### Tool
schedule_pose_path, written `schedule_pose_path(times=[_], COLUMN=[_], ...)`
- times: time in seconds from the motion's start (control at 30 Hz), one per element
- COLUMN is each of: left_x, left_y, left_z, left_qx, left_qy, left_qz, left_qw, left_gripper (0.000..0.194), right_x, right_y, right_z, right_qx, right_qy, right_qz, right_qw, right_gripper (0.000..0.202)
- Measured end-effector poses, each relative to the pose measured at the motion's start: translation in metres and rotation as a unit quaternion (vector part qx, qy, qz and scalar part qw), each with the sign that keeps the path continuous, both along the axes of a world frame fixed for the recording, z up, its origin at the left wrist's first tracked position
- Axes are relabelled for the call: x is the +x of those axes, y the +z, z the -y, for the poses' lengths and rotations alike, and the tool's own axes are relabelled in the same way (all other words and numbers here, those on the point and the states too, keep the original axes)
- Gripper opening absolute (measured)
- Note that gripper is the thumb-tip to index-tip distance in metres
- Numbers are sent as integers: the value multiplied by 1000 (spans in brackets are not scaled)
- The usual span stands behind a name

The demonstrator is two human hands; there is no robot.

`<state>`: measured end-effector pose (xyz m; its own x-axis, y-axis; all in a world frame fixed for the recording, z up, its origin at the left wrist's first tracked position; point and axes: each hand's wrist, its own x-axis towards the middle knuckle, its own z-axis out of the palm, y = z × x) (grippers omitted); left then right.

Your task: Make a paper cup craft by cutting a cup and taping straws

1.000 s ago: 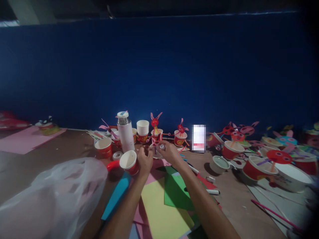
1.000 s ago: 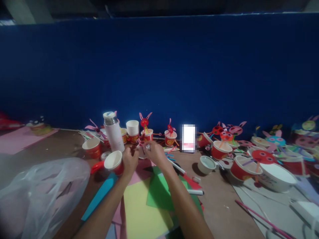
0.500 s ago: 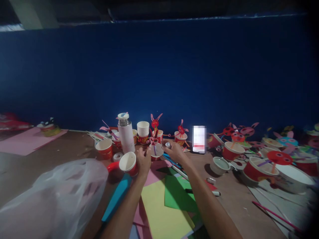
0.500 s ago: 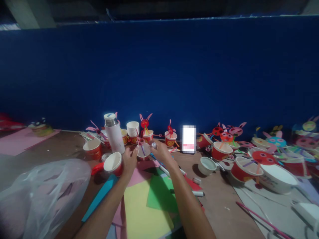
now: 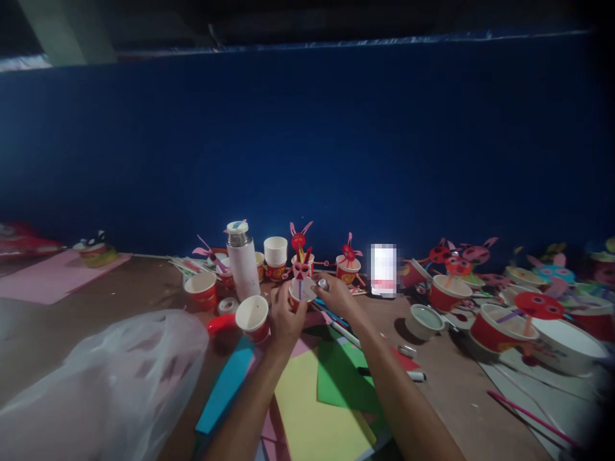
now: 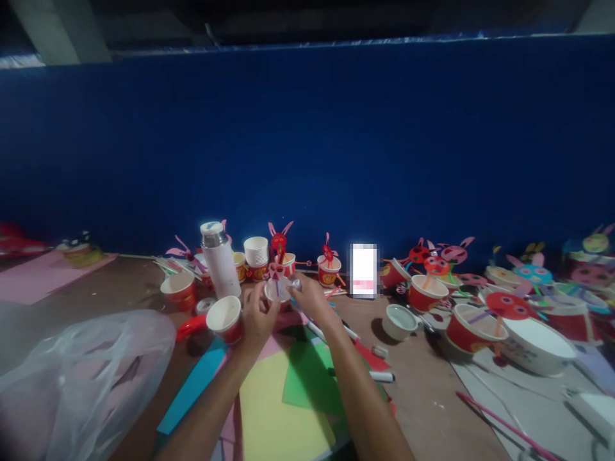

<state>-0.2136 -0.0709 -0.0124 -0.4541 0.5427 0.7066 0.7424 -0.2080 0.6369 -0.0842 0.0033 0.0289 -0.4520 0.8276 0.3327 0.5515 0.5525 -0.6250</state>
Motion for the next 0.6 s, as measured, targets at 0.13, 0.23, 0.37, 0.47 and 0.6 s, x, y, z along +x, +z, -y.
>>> schedule_pose_path(times=[0.13, 0.23, 0.37, 0.47, 0.6], left_x=[0, -3, -7, -8, -9], left_y=[-4, -6, -5, -2, -1], left_z=[3, 2, 1, 1, 1], left_qx=[-2, -7, -8, -10, -10], left_qy=[4, -1, -5, -2, 5], left_qz=[-125, -143, -145, -146, -146], left_qw=[992, 990, 989, 989, 989], left_gripper=[26, 15, 11, 12, 12], right_x=[3, 6, 5, 2, -3], right_y=[1, 1, 2, 1, -2], right_z=[-2, -2, 1, 4, 7], right_qx=[21, 30, 29, 28, 26], right_qy=[-39, -55, -33, -17, -21], right_qz=[12, 33, 70, 92, 112], right_qw=[999, 998, 997, 995, 993], right_gripper=[24, 21, 18, 18, 19])
